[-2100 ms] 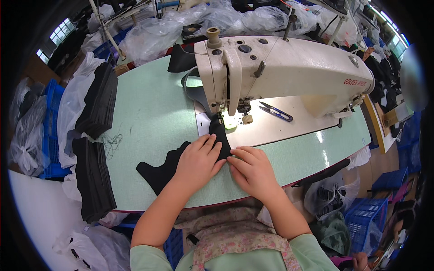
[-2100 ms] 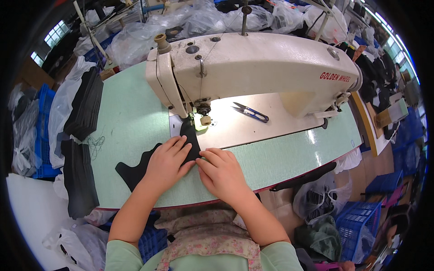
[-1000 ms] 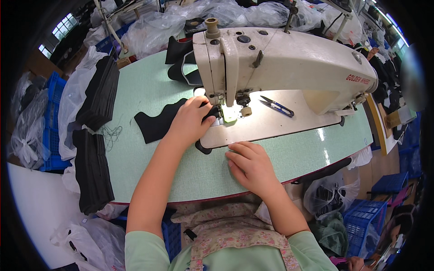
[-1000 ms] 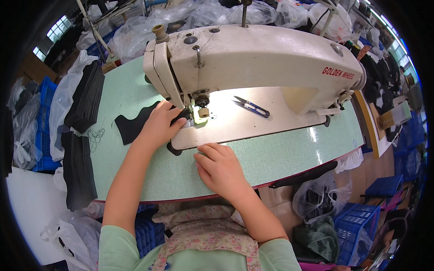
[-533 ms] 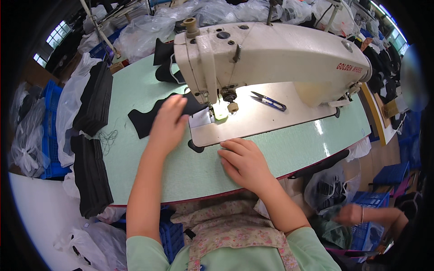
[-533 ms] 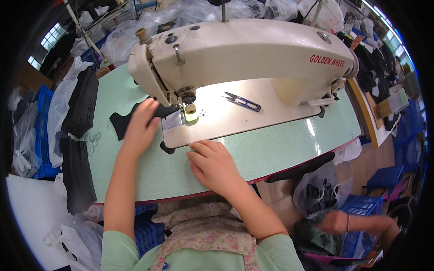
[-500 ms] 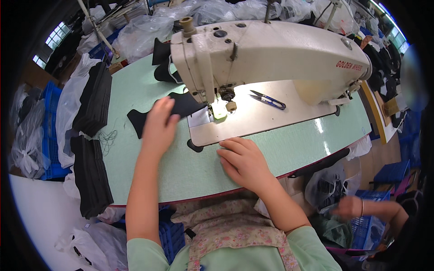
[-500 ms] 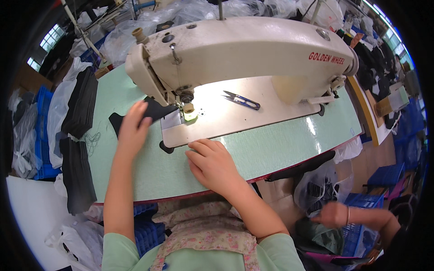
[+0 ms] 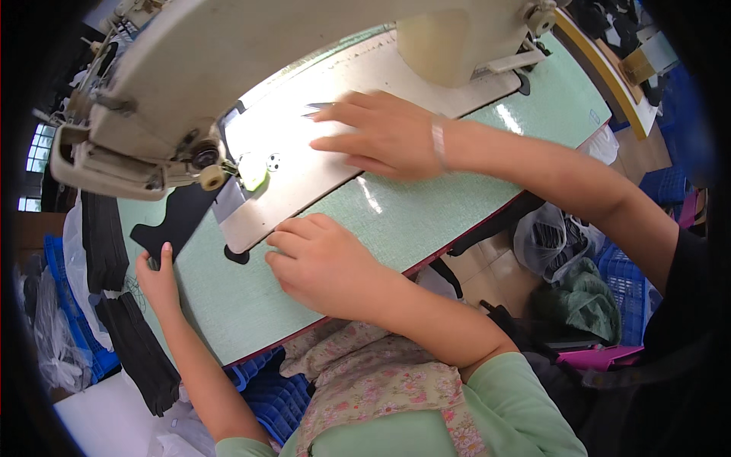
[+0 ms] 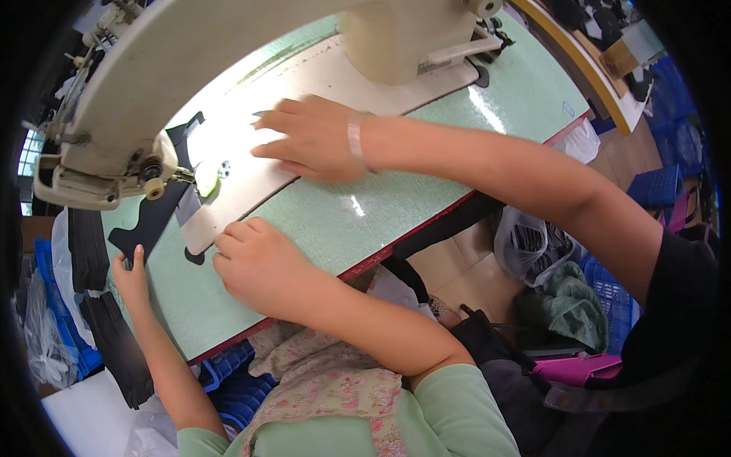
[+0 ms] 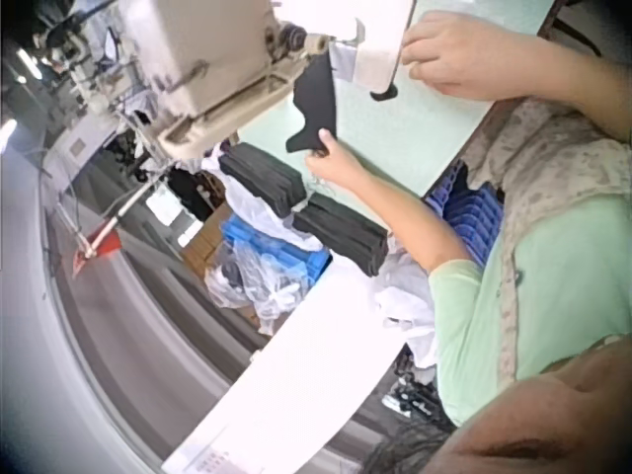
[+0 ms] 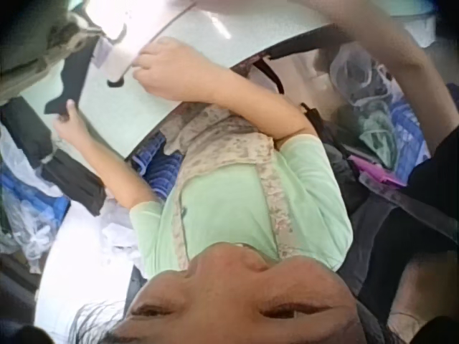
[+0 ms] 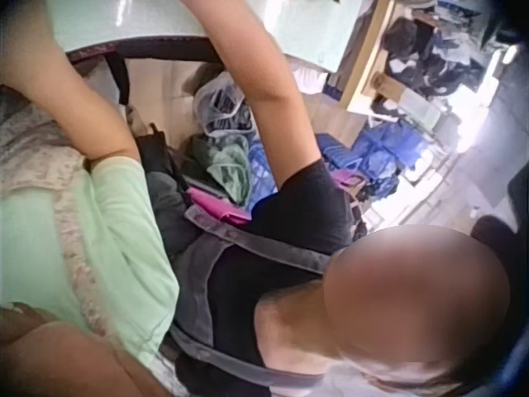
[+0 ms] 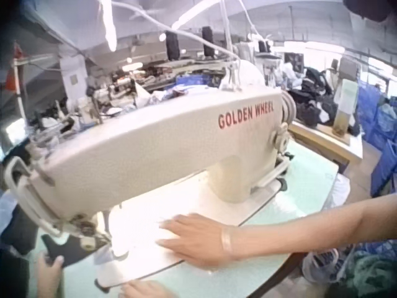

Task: The person stitches black fabric pieces one at a time using a sewing machine and trims thread with snips.

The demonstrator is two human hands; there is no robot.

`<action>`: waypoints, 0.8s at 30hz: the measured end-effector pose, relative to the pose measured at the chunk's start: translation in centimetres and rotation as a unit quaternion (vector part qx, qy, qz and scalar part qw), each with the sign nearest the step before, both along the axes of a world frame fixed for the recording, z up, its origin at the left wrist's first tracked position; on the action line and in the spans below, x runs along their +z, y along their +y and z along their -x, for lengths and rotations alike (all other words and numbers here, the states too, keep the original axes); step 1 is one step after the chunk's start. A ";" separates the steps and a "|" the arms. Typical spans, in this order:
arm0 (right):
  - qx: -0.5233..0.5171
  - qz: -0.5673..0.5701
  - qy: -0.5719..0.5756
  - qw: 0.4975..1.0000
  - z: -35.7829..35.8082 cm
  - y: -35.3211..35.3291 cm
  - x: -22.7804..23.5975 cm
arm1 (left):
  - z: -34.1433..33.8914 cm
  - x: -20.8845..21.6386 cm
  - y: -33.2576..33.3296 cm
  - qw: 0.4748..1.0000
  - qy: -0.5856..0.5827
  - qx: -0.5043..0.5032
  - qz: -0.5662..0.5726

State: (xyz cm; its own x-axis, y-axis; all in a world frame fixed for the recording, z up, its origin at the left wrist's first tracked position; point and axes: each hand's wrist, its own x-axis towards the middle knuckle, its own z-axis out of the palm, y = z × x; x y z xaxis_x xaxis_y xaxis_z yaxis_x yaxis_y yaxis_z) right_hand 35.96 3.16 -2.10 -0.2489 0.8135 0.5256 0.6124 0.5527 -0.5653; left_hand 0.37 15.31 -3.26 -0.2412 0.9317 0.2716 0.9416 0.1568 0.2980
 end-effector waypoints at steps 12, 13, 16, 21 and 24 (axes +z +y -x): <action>0.009 -0.030 0.005 1.000 0.5 0.1 -0.3 | 0.8 -0.1 -0.5 0.998 -0.007 0.037 -0.040; 0.015 -0.021 0.003 1.000 0.3 0.0 -0.2 | 0.9 -0.2 -0.5 0.999 -0.014 0.039 -0.035; 0.030 0.014 -0.012 0.999 0.0 -0.1 0.1 | 0.8 0.0 -0.6 0.998 -0.029 0.048 -0.026; 0.034 0.018 -0.026 0.999 -0.1 -0.1 0.4 | 0.3 0.1 -0.7 0.998 -0.017 0.044 -0.044; 0.031 0.020 -0.032 0.999 -0.2 -0.2 0.3 | -0.2 0.4 -0.8 0.998 -0.013 0.046 -0.034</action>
State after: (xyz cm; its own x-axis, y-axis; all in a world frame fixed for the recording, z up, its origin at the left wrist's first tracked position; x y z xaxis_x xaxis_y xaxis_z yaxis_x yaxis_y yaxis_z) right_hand 36.11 2.98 -1.77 -0.3317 0.8151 0.4749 0.6132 0.5688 -0.5481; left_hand 0.59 14.52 -2.86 -0.3335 0.8843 0.3267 0.9157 0.2214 0.3354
